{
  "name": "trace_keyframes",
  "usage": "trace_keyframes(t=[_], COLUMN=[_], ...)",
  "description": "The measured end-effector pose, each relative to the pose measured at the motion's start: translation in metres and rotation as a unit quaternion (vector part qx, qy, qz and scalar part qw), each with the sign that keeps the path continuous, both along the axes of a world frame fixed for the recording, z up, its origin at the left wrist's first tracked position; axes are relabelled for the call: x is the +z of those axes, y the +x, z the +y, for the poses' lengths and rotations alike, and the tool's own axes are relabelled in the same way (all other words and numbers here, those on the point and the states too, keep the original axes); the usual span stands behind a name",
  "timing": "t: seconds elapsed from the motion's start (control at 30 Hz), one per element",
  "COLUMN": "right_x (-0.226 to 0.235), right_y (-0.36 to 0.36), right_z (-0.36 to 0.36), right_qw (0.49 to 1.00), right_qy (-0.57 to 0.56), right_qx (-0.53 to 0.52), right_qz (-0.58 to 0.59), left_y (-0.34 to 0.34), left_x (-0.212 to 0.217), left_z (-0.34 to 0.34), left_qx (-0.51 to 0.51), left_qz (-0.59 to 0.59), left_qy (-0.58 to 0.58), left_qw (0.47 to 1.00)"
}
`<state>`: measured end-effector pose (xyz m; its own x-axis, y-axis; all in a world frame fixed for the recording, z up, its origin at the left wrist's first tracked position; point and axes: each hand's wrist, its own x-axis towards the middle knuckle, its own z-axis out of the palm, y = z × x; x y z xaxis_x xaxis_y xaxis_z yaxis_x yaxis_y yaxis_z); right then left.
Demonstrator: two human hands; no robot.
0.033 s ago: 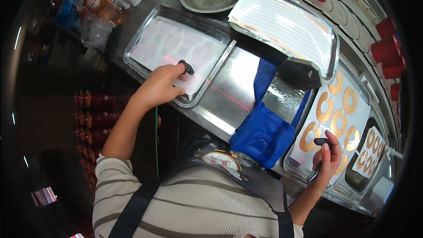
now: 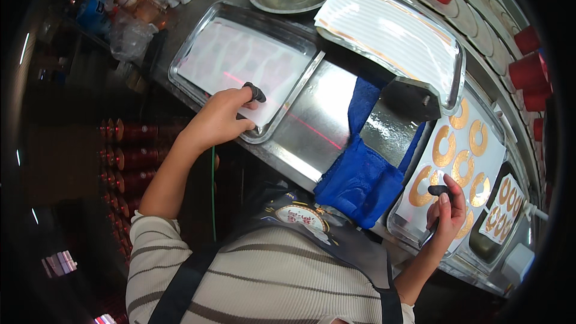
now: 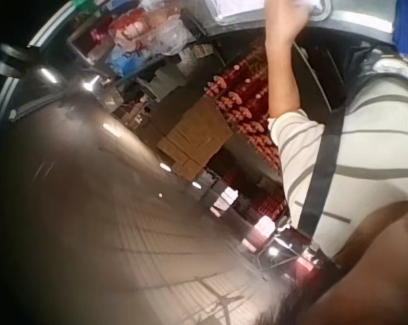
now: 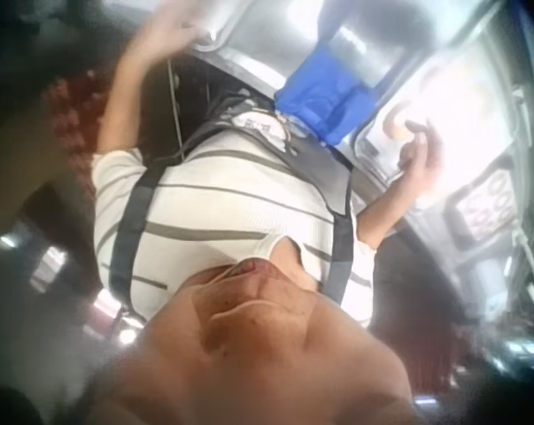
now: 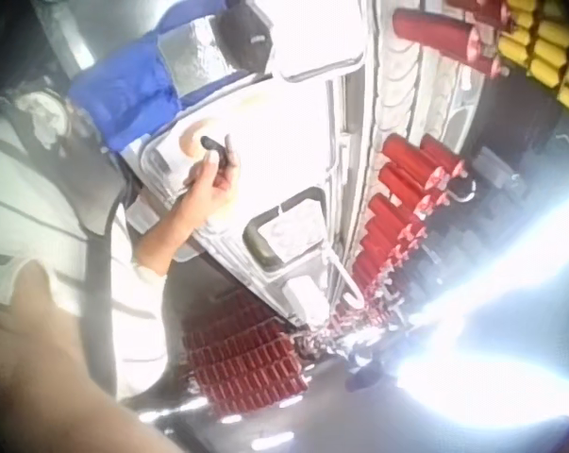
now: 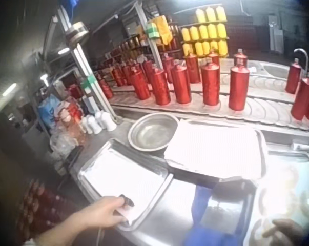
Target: The person picks up red cylindrical cans from a tray, applies a gold circular sticker to the top rim, and then affixes a rectangular pink label to the side of the can. The labeled cans are placed back into a tray.
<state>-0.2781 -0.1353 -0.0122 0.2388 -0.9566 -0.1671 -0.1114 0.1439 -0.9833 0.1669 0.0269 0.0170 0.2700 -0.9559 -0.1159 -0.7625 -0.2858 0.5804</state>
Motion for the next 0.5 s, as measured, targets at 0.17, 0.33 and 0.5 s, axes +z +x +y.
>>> trace_keyframes(t=[0.17,0.33,0.5], right_x=[0.005,-0.002,-0.003], right_y=[0.022,0.022,0.023], right_z=[0.000,0.015,0.026], right_qw=[0.999,1.000,1.000], right_qy=[-0.012,0.005,0.013], right_qx=[0.037,0.010,-0.015], right_qz=[-0.006,-0.003,0.008], left_y=[-0.019,-0.020,-0.009], left_x=[-0.005,-0.009,-0.013], left_z=[-0.001,-0.002,0.000], left_qx=[0.066,0.075,0.112], left_qz=[-0.081,-0.095,0.012], left_qy=[0.025,0.021,-0.012], left_qw=[0.994,0.992,0.994])
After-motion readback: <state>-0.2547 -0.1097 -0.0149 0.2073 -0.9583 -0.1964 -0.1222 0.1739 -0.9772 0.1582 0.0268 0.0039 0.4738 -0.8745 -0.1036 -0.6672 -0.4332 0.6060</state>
